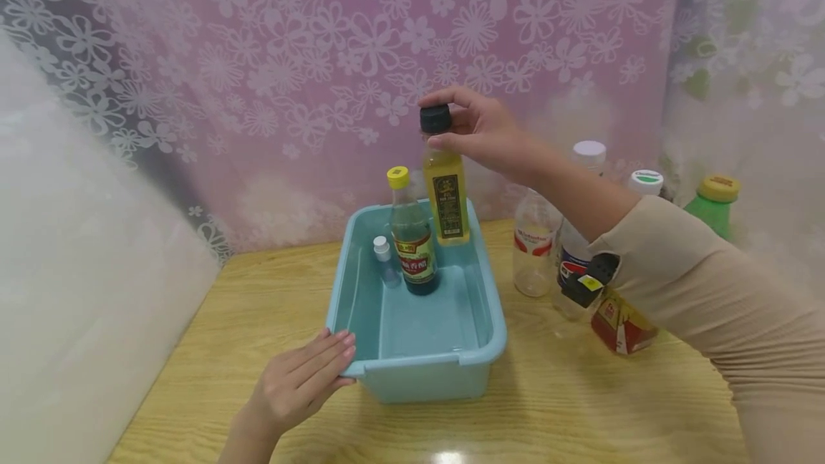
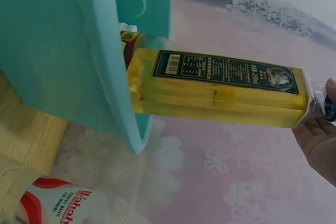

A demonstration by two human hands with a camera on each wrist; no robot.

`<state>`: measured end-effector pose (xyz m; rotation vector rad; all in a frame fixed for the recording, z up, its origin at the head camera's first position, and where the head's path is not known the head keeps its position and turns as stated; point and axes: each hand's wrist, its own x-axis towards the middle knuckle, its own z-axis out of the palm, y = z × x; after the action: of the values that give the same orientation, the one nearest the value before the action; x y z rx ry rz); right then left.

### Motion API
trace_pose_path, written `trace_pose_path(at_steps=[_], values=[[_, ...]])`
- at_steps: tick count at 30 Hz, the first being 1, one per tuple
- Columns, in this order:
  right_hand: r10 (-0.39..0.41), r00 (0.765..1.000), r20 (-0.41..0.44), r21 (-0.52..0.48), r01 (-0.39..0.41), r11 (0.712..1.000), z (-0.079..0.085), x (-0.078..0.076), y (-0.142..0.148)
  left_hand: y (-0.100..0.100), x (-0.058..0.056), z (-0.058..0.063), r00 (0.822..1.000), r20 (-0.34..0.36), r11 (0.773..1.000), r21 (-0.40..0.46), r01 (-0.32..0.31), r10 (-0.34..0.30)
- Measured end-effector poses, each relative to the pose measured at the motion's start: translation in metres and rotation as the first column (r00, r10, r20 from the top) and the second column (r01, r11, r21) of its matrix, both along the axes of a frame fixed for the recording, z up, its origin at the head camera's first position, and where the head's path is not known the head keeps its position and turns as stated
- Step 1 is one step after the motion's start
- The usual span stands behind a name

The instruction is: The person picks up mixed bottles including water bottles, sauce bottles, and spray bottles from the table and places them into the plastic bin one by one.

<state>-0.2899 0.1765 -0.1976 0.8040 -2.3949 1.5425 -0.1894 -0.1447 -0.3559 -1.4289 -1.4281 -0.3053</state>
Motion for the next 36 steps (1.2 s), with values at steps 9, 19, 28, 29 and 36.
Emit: trace_pose_path(at_steps=[9, 19, 28, 29, 36], values=[[0.027, 1.0, 0.008, 0.066, -0.027, 0.997, -0.017, -0.018, 0.0, 0.0, 0.0, 0.0, 1.0, 0.003, 1.0, -0.001, 0.011, -0.011], [0.024, 0.999, -0.024, 0.124, -0.021, 0.992, -0.035, -0.033, 0.003, 0.001, -0.001, 0.001, 1.0, -0.004, 1.0, -0.001, 0.018, -0.018], [0.008, 1.0, -0.001, 0.117, -0.008, 0.993, -0.056, -0.044, 0.003, 0.0, 0.0, 0.0, 1.0, 0.004, 1.0, -0.002, 0.004, -0.004], [0.016, 1.0, -0.006, 0.114, -0.015, 0.993, -0.058, -0.045, 0.003, 0.0, 0.0, 0.0, 1.0, 0.003, 1.0, -0.001, 0.005, -0.005], [0.059, 0.998, -0.003, 0.125, -0.058, 0.99, -0.075, -0.052, 0.002, 0.001, -0.001, 0.0, 1.0, -0.007, 1.0, 0.009, 0.003, -0.003]])
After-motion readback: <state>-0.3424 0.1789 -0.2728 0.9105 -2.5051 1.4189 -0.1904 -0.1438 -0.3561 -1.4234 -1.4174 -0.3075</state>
